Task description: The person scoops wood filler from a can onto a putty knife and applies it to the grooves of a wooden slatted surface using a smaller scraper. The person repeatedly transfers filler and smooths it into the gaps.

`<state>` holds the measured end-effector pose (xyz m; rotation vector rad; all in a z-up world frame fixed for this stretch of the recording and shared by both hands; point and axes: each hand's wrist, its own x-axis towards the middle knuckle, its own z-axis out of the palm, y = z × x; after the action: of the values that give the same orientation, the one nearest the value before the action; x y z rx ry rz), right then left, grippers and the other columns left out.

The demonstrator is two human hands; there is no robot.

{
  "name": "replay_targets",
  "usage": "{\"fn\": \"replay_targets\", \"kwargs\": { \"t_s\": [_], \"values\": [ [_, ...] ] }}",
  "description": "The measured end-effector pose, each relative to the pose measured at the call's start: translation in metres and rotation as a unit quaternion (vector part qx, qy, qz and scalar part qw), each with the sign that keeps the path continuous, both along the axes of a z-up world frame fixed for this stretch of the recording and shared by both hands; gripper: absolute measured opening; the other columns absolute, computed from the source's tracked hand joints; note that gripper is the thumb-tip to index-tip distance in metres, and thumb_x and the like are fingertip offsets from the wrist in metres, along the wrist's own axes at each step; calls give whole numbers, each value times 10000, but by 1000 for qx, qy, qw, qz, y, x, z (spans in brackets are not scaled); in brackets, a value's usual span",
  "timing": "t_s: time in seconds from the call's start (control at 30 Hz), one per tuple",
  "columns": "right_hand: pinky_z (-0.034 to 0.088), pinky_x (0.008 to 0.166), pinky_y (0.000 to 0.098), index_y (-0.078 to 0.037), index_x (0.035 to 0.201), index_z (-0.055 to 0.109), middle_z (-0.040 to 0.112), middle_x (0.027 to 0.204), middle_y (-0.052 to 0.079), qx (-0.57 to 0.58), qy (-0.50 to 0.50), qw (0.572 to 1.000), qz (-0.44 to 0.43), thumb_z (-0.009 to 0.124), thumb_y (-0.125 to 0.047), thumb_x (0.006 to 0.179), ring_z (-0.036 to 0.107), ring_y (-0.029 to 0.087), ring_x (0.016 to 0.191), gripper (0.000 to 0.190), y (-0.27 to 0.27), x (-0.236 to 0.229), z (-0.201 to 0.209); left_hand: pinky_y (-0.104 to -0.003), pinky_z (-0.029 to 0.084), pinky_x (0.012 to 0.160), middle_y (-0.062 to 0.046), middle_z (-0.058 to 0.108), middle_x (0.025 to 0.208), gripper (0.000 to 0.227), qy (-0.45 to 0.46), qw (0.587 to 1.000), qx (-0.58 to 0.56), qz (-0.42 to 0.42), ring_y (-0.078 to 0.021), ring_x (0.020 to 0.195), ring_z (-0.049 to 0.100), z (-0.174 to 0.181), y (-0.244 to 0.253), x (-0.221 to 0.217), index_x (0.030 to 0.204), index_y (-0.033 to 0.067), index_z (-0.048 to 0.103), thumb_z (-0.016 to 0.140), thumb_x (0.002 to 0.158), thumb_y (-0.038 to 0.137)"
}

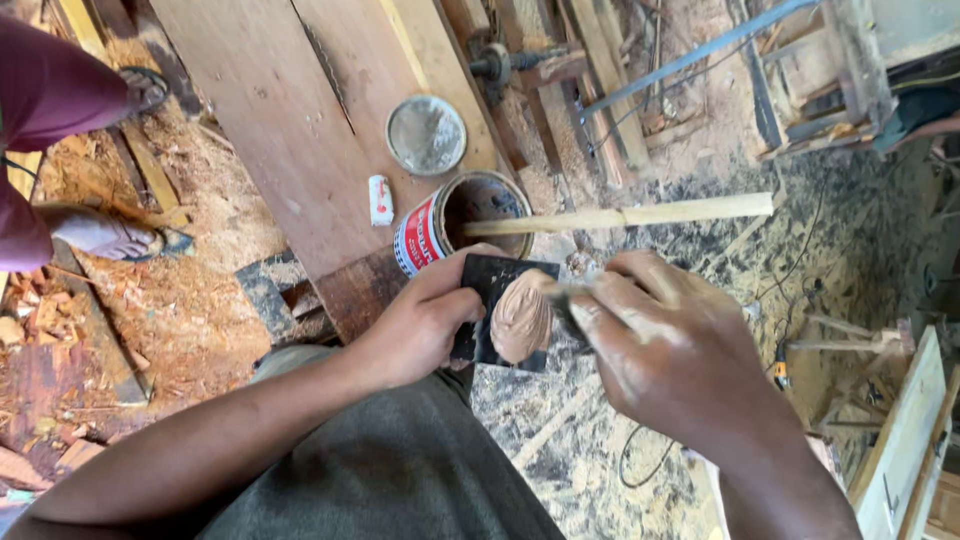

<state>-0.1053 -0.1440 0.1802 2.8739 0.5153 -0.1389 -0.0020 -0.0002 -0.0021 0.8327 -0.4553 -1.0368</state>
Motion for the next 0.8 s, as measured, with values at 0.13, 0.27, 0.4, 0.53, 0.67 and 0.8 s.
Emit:
{"fn": "replay_targets", "kwargs": {
  "t_s": [0.13, 0.27, 0.4, 0.53, 0.67, 0.8],
  "values": [
    [628, 705, 486, -49, 901, 766, 750, 955, 151, 35, -22, 998, 44, 689, -35, 762, 709, 342, 1007, 159, -11, 1, -7, -231, 501, 828, -24, 685, 1044, 454, -37, 998, -32, 36, -87, 947, 609, 3, -3, 7, 1264, -4, 607, 455, 837, 17],
    [599, 596, 450, 9, 874, 747, 745, 956, 147, 44, -25, 998, 33, 700, 1, 724, 709, 341, 965, 157, -8, -4, -7, -263, 501, 719, -44, 663, 956, 434, 35, 999, 1, 10, -120, 837, 588, 7, -1, 1, 1244, -8, 615, 454, 842, 22],
    [619, 701, 430, -18, 949, 745, 705, 957, 103, 66, -13, 997, 31, 723, 10, 739, 693, 294, 1001, 213, 0, 6, -3, -313, 456, 657, -88, 647, 952, 467, 14, 1000, 9, 1, -186, 784, 561, -1, -1, 7, 1321, 1, 613, 470, 877, 11],
    [628, 694, 430, 24, 944, 751, 724, 911, 104, 95, 4, 995, 25, 718, -34, 662, 706, 295, 941, 290, 14, 16, 9, -249, 506, 842, -36, 664, 1032, 380, -78, 994, -52, 48, -103, 949, 608, -6, 2, 4, 1235, -19, 597, 452, 888, 38],
    [611, 547, 322, -2, 936, 773, 745, 895, 147, -9, -18, 1000, 2, 724, -1, 841, 727, 292, 890, 107, 11, 19, 2, -266, 497, 773, -36, 652, 987, 397, -5, 999, -15, 27, -112, 887, 592, -9, 1, 2, 1243, -5, 596, 462, 872, 34],
    [633, 613, 369, -21, 878, 754, 740, 903, 127, 67, -28, 995, 62, 716, -3, 823, 731, 282, 905, 70, 0, 16, -8, -250, 499, 793, -36, 656, 997, 412, -58, 997, -24, 43, -111, 893, 589, -6, -1, 9, 1245, -12, 609, 459, 864, 32]
  ]
}}
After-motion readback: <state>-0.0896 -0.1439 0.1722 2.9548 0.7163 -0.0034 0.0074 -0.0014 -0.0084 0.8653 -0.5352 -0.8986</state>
